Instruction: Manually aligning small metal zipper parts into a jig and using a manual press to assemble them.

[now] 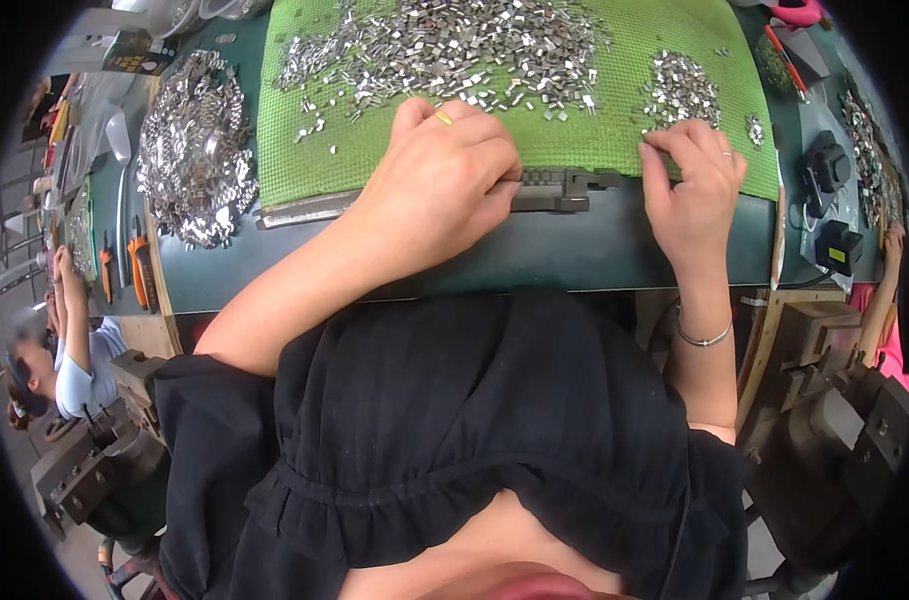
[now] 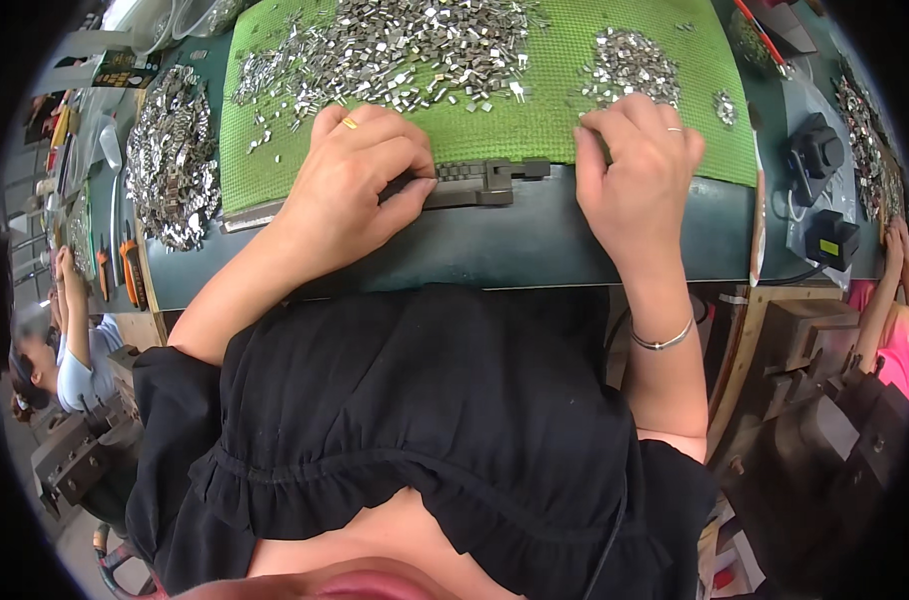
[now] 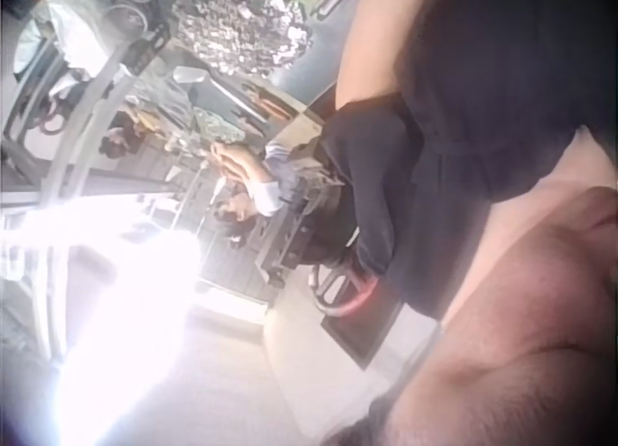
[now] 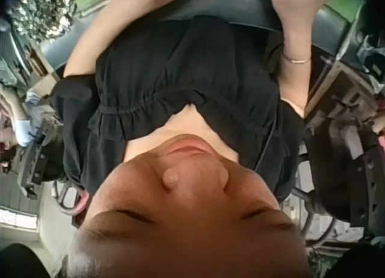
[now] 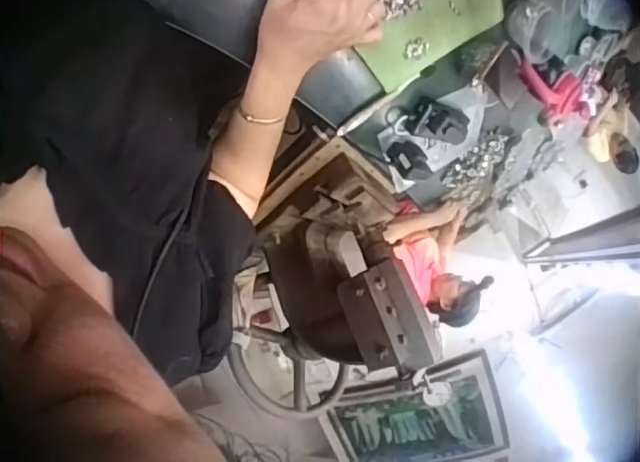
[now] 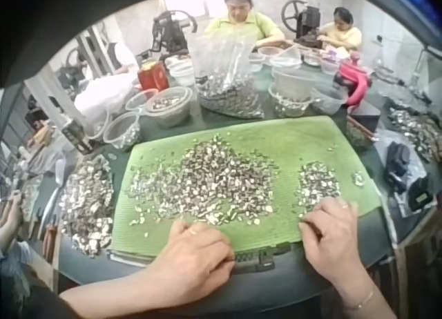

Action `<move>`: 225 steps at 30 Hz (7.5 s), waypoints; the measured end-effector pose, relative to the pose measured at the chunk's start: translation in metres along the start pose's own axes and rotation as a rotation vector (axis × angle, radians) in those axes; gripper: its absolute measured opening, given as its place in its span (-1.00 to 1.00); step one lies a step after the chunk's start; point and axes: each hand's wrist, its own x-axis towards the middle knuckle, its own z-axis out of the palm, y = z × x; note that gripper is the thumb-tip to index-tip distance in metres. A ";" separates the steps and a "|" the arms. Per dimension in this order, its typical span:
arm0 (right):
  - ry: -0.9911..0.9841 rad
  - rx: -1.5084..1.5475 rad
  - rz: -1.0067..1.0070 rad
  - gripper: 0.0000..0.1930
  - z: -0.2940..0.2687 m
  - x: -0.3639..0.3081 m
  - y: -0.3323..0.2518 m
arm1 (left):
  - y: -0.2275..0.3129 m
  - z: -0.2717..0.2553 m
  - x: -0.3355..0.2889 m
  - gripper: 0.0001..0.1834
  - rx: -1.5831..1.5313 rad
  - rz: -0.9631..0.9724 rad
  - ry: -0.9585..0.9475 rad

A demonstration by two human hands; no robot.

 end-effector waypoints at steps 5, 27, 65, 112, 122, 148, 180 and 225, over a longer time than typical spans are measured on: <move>0.003 0.021 0.007 -0.89 -0.003 -0.003 0.005 | 0.006 -0.007 -0.002 -0.78 0.022 0.097 0.023; 0.086 -0.045 0.061 -0.91 -0.002 0.002 -0.004 | 0.005 0.035 0.121 -0.96 0.241 0.345 -0.010; -0.059 0.055 -0.013 -0.91 -0.007 -0.003 -0.007 | 0.006 -0.005 0.060 -0.95 0.071 0.143 0.056; 0.001 -0.268 0.050 -0.76 -0.027 0.017 0.137 | 0.005 0.042 0.115 -0.88 0.328 0.221 0.030; 0.015 -0.276 0.102 -0.92 -0.029 0.009 0.114 | 0.007 0.037 0.115 -0.92 0.271 0.182 0.012; 0.124 -0.002 0.145 -0.91 -0.037 -0.028 0.077 | 0.018 0.026 0.104 -0.89 0.205 0.355 -0.080; -0.065 0.085 -0.092 -0.91 -0.023 -0.010 -0.005 | 0.013 0.016 0.003 -0.78 0.058 0.009 0.134; -0.100 0.430 -0.261 -0.90 0.021 0.034 -0.046 | -0.030 -0.007 0.023 -0.92 0.250 0.080 0.045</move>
